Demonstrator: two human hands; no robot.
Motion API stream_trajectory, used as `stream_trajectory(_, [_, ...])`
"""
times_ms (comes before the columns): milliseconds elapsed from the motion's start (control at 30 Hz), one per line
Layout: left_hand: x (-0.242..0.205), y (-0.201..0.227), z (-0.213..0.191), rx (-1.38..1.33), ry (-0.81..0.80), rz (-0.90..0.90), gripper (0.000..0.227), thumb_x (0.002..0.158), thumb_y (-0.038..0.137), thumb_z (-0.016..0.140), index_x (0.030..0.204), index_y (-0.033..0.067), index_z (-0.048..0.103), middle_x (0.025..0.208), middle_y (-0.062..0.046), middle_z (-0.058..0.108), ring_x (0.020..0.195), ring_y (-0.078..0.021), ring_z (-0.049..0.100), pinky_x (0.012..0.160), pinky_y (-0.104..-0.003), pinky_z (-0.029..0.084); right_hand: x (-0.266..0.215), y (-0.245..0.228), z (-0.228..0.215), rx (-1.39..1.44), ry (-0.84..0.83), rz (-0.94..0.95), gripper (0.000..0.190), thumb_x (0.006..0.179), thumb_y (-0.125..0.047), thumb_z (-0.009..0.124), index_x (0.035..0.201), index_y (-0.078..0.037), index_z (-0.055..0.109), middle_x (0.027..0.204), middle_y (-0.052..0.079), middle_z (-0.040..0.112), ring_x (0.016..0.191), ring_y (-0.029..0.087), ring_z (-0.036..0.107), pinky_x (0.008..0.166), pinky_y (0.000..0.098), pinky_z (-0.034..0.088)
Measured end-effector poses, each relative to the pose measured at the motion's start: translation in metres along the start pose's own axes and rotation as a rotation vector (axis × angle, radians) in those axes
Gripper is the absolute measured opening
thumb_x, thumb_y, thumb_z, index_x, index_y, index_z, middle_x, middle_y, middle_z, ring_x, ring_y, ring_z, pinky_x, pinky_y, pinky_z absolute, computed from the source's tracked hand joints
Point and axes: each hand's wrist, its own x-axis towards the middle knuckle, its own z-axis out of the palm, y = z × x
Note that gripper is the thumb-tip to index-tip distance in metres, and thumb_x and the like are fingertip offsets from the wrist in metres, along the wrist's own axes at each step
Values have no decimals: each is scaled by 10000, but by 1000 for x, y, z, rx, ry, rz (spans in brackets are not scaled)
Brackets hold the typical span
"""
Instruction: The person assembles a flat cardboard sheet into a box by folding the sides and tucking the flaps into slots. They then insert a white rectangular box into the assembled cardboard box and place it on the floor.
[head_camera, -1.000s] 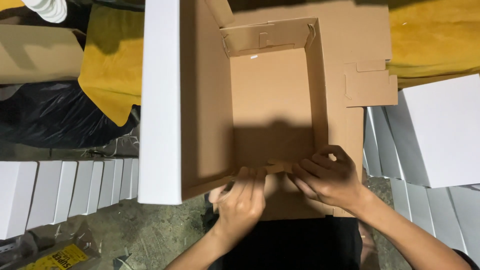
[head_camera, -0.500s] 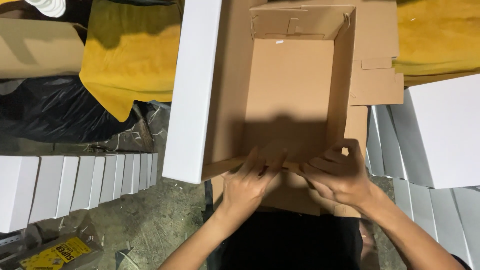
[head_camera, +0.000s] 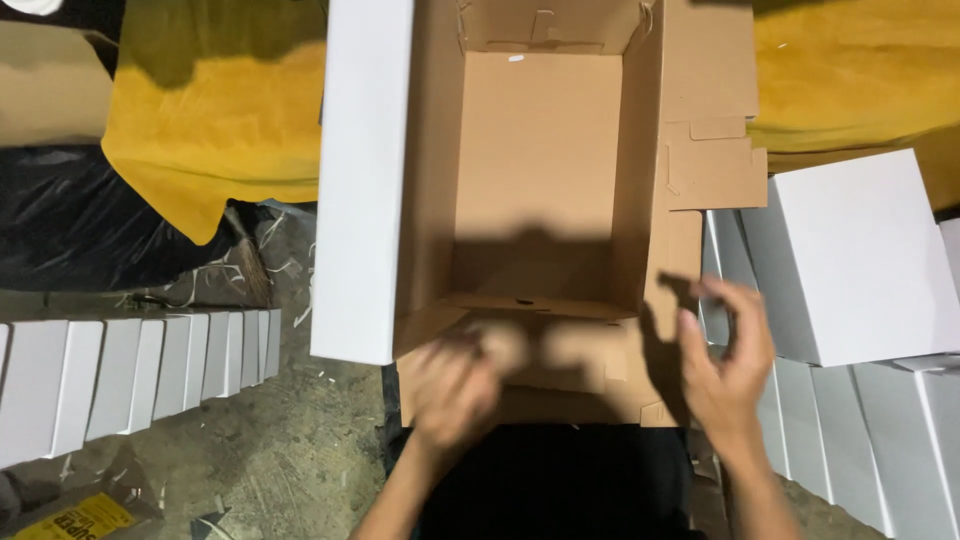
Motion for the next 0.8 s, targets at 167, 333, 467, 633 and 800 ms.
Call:
stream_trajectory(167, [-19,16,-26,34,10,-953,99,988,136,605,1035,52,627,954,-74,634,879,-164,560,788,-278,457,-44,-20,4,8,-318,788,306,1014,-269,559,1166,-97,761,894,62,800,889,141,718,872,262,508])
stream_trajectory(333, [-2,32,-25,-369,-31,-1515,210,963,132,674,1150,37,669,843,-26,671,799,-138,654,779,-254,584,-66,-13,37,37,-295,849,491,845,-272,784,1316,-157,711,864,-6,579,766,113,511,778,237,411])
stream_trajectory(467, [20,38,-18,-417,-7,-1317,284,912,122,688,1188,72,644,1103,-85,673,1062,-224,639,934,-342,523,-66,-13,49,-21,-161,431,580,979,-215,607,1498,25,510,1193,152,598,1061,248,538,973,365,445])
stream_trajectory(633, [29,29,-20,-463,-131,-1112,497,894,117,693,1368,34,567,1367,-125,623,1319,-283,572,1128,-411,446,-57,10,42,166,-253,61,733,851,92,352,1566,-63,384,1590,240,420,1504,382,400,1292,520,310])
stream_trajectory(800, [-2,4,-3,-441,-7,-990,611,697,110,961,1231,10,681,1176,-146,731,1160,-302,686,987,-511,531,-46,36,41,107,-252,32,659,751,97,541,1409,110,557,1413,258,608,1322,451,566,1089,565,452])
